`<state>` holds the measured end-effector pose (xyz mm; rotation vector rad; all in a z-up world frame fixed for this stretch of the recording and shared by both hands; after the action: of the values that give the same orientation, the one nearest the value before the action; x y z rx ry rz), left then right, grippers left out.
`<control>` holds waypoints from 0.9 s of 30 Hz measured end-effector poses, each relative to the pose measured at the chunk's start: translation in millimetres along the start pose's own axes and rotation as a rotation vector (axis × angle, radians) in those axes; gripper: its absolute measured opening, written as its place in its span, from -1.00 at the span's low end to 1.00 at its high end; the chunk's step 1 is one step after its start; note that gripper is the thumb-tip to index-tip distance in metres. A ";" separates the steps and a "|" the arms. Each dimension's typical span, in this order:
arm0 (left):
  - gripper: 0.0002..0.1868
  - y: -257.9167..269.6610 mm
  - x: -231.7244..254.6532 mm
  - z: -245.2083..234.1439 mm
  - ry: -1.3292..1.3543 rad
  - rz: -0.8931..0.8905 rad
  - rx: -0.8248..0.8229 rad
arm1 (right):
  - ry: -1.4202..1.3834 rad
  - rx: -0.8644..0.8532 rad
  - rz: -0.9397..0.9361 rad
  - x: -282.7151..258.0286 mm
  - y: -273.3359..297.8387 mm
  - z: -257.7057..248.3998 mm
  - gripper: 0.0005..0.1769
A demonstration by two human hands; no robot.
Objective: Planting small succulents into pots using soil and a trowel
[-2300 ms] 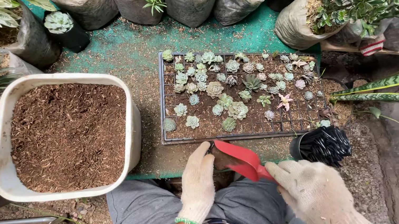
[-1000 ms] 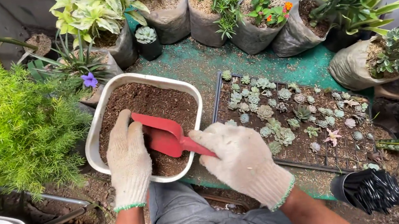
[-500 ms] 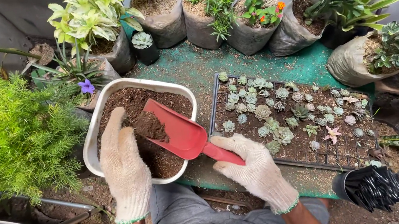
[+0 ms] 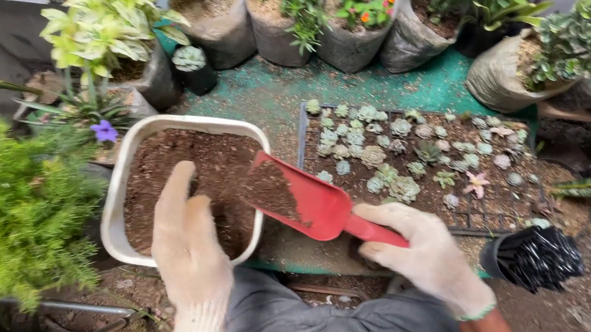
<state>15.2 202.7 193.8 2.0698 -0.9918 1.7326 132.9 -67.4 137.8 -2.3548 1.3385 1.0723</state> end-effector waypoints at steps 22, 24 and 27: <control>-0.51 141.5 -109.5 176.6 0.141 -0.249 -0.585 | 0.712 0.005 -0.031 117.2 122.9 -62.0 -0.34; -0.49 142.2 -114.3 175.3 0.140 -0.317 -0.592 | 0.794 0.046 -0.200 100.7 120.1 -56.6 -0.37; -0.50 142.5 -118.6 173.8 0.153 -0.297 -0.587 | 0.940 -0.088 -0.153 70.3 107.1 -50.8 -0.35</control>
<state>49.2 33.8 7.0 1.5869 -0.9440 1.2388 92.2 -199.1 141.3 -3.1057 1.2955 -0.0936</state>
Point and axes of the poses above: each hand's wrist, its own y-axis away from the middle knuckle, its own z-axis out of the palm, x = y × z, the point moved 6 cm from there along -y, towards the middle knuckle, and after that the axes turned 5 degrees about y, right-handed, at the moved point
